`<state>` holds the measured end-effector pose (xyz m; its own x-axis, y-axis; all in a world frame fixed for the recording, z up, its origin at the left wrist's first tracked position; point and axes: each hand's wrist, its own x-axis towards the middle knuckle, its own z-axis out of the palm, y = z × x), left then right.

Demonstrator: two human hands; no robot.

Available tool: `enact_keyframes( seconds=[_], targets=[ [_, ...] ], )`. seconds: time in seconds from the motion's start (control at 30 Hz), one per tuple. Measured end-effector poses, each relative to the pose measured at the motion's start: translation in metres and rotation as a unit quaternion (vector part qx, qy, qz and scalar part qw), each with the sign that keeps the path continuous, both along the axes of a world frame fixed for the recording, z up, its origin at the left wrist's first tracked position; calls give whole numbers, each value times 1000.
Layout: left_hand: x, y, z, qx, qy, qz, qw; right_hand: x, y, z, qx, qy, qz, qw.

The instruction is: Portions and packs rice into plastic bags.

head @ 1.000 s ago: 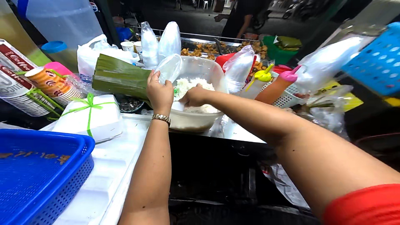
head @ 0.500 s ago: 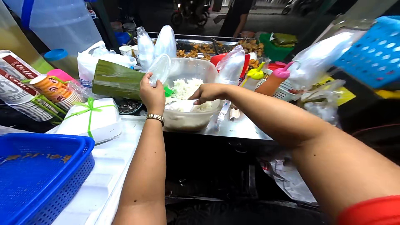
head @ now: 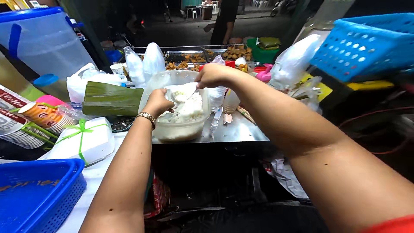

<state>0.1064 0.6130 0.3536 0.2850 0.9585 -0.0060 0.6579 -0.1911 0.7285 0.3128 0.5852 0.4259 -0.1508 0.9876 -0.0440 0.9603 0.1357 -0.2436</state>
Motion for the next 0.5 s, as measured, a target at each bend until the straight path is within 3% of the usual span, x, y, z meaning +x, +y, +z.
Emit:
enact_keyframes(
  seconds=[0.1, 0.23, 0.4, 0.5],
  targets=[
    [9, -2, 4, -30, 11, -30, 999, -46, -17, -4, 40, -151, 19, 988],
    [7, -1, 16, -33, -2, 7, 999, -87, -29, -20, 208, -274, 119, 932],
    [-24, 7, 12, -43, -119, 94, 988, -68, -32, 1, 280, -164, 94, 941],
    [-39, 15, -7, -5, -152, 136, 979, -45, -11, -25, 210, -151, 61, 964]
  ],
)
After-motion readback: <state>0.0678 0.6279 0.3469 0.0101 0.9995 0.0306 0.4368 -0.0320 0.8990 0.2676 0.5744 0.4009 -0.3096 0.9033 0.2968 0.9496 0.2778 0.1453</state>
